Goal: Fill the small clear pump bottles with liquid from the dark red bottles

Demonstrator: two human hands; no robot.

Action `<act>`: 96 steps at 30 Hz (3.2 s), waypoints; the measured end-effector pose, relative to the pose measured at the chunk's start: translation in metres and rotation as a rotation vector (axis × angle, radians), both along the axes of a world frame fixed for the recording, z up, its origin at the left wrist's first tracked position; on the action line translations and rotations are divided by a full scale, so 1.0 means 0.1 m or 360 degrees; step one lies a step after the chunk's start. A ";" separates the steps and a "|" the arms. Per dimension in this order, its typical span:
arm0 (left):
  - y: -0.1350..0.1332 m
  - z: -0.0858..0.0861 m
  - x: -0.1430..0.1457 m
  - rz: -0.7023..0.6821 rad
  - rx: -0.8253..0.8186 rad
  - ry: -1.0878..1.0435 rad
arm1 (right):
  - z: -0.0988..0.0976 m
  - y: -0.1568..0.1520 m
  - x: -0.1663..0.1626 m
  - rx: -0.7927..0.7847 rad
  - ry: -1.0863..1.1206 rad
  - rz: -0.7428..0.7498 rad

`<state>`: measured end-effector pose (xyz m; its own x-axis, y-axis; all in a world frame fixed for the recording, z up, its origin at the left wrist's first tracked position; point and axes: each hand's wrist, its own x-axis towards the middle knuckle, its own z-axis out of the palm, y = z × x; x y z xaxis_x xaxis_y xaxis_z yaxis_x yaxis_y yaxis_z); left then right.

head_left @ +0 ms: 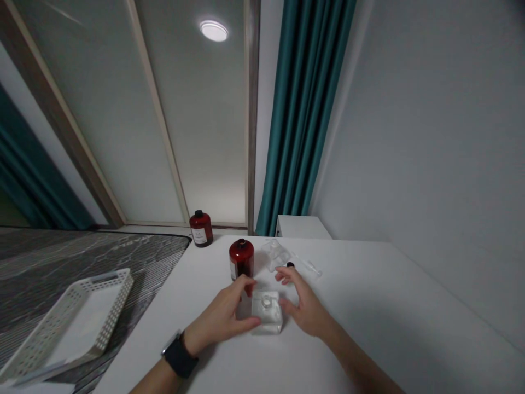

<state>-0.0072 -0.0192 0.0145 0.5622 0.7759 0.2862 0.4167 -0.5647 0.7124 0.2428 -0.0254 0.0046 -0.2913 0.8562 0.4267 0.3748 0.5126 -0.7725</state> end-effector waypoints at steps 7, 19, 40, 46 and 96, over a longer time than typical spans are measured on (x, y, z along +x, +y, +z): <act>0.20 0.02 -0.06 0.0945 0.0539 -0.0554 | 0.00 -0.15 -0.23 -0.0490 -0.0279 0.0222; 0.72 -0.23 0.20 0.0837 0.0010 -0.0732 | -0.04 -0.13 -0.27 -0.0713 -0.0242 0.0067; 0.06 -0.02 0.13 0.0099 -0.0320 -0.0760 | 0.11 -0.01 -0.06 -0.0720 0.0388 0.0035; 0.02 -0.06 0.19 0.0247 -0.0279 -0.0852 | 0.06 -0.10 -0.15 -0.0674 0.0591 0.0142; 0.09 0.21 -0.11 0.0226 0.0662 0.0511 | 0.13 -0.10 0.00 -0.0009 -0.0335 -0.0142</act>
